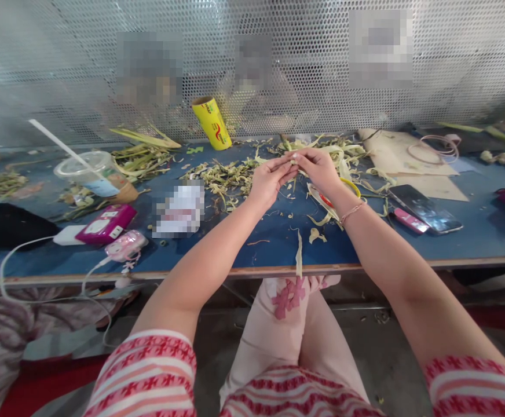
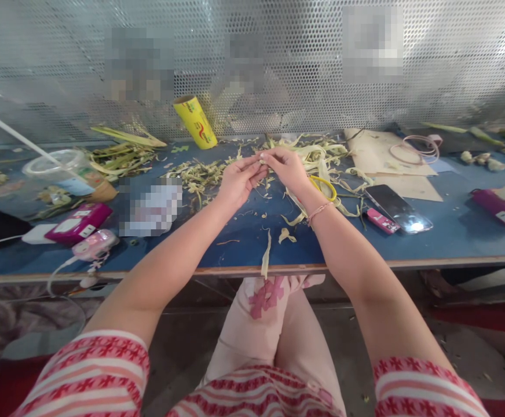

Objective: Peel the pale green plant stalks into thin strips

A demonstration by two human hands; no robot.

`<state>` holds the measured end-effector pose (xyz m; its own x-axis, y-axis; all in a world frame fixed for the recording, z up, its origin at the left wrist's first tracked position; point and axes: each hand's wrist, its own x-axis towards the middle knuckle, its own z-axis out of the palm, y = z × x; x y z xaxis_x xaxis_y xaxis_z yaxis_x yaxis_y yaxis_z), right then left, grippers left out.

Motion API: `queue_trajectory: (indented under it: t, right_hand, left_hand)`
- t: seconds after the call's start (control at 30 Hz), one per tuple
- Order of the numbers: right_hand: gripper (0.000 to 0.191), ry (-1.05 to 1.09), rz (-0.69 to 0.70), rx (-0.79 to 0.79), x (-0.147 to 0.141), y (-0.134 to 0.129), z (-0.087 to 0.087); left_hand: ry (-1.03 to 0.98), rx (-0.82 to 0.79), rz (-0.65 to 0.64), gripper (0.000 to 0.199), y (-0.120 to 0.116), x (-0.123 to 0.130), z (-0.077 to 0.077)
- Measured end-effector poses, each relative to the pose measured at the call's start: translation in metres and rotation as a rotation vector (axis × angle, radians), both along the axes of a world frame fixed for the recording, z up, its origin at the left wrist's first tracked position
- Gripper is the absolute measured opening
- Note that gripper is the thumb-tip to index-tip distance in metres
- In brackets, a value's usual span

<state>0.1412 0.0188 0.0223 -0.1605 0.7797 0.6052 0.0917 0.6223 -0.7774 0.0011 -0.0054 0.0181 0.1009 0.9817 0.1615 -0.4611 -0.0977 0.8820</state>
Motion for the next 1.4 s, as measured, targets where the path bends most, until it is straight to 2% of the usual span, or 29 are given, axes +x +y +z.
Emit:
queue_trajectory:
  t: [0.17, 0.3, 0.43, 0.73, 0.93, 1.2, 1.4]
  right_hand:
    - [0.031, 0.016, 0.021, -0.031, -0.003, 0.000, -0.001]
    - [0.038, 0.035, 0.038, -0.031, -0.004, 0.003, -0.005]
    - [0.043, 0.044, 0.043, -0.047, -0.006, 0.004, -0.007]
    - [0.042, 0.079, 0.042, -0.077, -0.008, 0.004, -0.008]
    - [0.035, 0.088, 0.008, -0.090, -0.011, 0.008, -0.012]
    - [0.033, 0.159, 0.024, -0.107, -0.012, 0.007, -0.012]
    - [0.034, 0.132, -0.062, -0.071, -0.013, 0.006, -0.012]
  left_hand:
    - [0.006, -0.017, 0.055, 0.010, -0.001, 0.001, -0.001]
    - [-0.009, -0.030, 0.051, 0.015, -0.001, 0.002, -0.001]
    - [-0.004, -0.007, 0.064, 0.009, -0.001, 0.003, -0.002]
    - [0.043, 0.042, 0.087, 0.009, -0.001, 0.003, -0.004]
    - [0.082, 0.090, 0.131, 0.008, -0.002, 0.004, -0.004]
    - [0.196, 0.191, 0.122, 0.014, 0.006, 0.001, -0.009]
    - [0.255, 0.229, 0.148, 0.011, 0.009, 0.002, -0.013]
